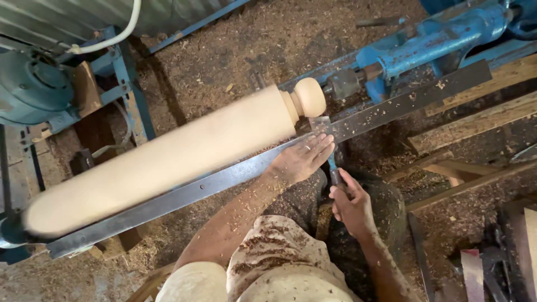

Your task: The person uses a chisel to shape a rotating wooden piece mounted on a lathe, progressively refining the end into a rounded form. The person then uses sandpaper to smooth the shaped surface while the lathe continues to spin.

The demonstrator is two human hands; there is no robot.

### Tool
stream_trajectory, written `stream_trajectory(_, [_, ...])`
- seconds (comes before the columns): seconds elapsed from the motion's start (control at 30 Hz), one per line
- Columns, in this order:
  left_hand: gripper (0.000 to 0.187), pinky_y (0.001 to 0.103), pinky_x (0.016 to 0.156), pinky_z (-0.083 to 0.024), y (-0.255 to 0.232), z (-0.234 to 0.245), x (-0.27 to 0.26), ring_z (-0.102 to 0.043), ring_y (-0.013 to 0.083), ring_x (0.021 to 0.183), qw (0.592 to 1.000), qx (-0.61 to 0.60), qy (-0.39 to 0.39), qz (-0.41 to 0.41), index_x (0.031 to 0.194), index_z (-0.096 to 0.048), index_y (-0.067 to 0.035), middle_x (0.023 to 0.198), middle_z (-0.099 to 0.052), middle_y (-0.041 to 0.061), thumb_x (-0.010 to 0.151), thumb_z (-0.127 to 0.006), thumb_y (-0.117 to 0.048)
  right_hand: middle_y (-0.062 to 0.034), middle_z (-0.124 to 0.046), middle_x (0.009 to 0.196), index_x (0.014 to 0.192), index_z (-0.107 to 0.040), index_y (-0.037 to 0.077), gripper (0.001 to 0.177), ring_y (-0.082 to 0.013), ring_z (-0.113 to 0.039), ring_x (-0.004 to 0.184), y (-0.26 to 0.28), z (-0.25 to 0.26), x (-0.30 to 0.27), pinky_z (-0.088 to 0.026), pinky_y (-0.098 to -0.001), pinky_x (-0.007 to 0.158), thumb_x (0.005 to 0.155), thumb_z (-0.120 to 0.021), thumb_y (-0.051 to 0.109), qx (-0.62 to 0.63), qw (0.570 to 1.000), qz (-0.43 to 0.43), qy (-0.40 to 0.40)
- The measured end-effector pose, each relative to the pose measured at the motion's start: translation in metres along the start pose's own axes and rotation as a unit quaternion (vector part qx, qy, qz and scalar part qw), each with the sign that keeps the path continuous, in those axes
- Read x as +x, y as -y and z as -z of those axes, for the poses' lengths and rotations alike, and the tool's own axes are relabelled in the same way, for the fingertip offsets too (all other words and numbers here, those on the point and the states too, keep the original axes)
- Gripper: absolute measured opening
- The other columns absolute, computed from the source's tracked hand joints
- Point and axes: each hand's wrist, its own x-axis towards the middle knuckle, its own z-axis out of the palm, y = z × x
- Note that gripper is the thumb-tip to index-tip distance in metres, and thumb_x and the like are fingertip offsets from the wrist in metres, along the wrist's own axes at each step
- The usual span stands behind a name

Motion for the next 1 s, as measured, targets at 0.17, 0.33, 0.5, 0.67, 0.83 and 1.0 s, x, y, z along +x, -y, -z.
stream_trajectory(0.17, [0.064,0.047,0.129,-0.036,0.0,0.003,0.007,-0.041,0.0318,0.152,1.0,-0.016,0.027,0.001,0.153,-0.041,0.004,0.162,-0.042,0.018,0.094,-0.057,-0.014,-0.0102,-0.064,0.085,0.153,-0.046,0.003,0.062,-0.0101,-0.053,0.051,0.006,0.023,0.01,-0.042,-0.0288,0.041,0.093,-0.063,0.008,-0.03,0.998,0.021,0.043])
stream_trajectory(0.33, [0.076,0.048,0.126,-0.034,-0.002,0.004,0.011,-0.04,0.0327,0.15,0.995,-0.073,0.064,0.005,0.154,-0.035,0.004,0.162,-0.038,0.019,0.085,-0.058,-0.013,-0.0091,-0.064,0.085,0.153,-0.046,0.003,0.063,-0.0107,-0.052,0.05,0.01,0.039,0.018,-0.041,-0.0288,0.041,0.092,-0.064,0.008,-0.045,0.997,0.007,0.055])
stream_trajectory(0.5, [0.071,0.045,0.131,-0.032,-0.001,0.0,0.019,-0.039,0.0289,0.153,0.998,-0.047,0.049,-0.002,0.16,-0.032,-0.001,0.167,-0.034,0.014,0.094,-0.059,-0.005,-0.008,-0.065,0.084,0.154,-0.046,0.007,0.065,-0.0099,-0.054,0.052,0.026,0.057,0.028,-0.044,-0.0283,0.043,0.092,-0.064,0.009,-0.098,0.992,0.002,0.078])
stream_trajectory(0.67, [0.07,0.044,0.129,-0.034,-0.003,0.002,0.027,-0.042,0.026,0.151,0.996,0.003,0.094,-0.013,0.158,-0.035,-0.003,0.166,-0.037,0.012,0.091,-0.055,-0.006,-0.0066,-0.064,0.08,0.155,-0.046,0.01,0.066,-0.0102,-0.052,0.051,0.04,0.076,0.037,-0.042,-0.029,0.043,0.091,-0.064,0.009,-0.138,0.985,-0.016,0.102])
stream_trajectory(0.83, [0.062,0.042,0.127,-0.037,-0.007,0.008,0.034,-0.045,0.0256,0.149,0.998,-0.006,0.066,-0.001,0.155,-0.042,-0.004,0.164,-0.041,0.01,0.095,-0.053,-0.012,-0.0062,-0.062,0.077,0.154,-0.047,0.008,0.068,-0.0108,-0.051,0.05,0.041,0.082,0.045,-0.042,-0.0296,0.042,0.089,-0.066,0.007,-0.124,0.985,-0.009,0.119])
stream_trajectory(1.0, [0.059,0.045,0.124,-0.039,-0.006,0.012,0.031,-0.047,0.0278,0.146,0.999,0.013,0.052,-0.002,0.152,-0.046,-0.001,0.161,-0.045,0.013,0.096,-0.054,-0.016,-0.0064,-0.063,0.074,0.156,-0.041,0.01,0.068,-0.0118,-0.051,0.048,0.03,0.075,0.04,-0.042,-0.03,0.041,0.092,-0.063,0.009,-0.134,0.985,-0.033,0.107])
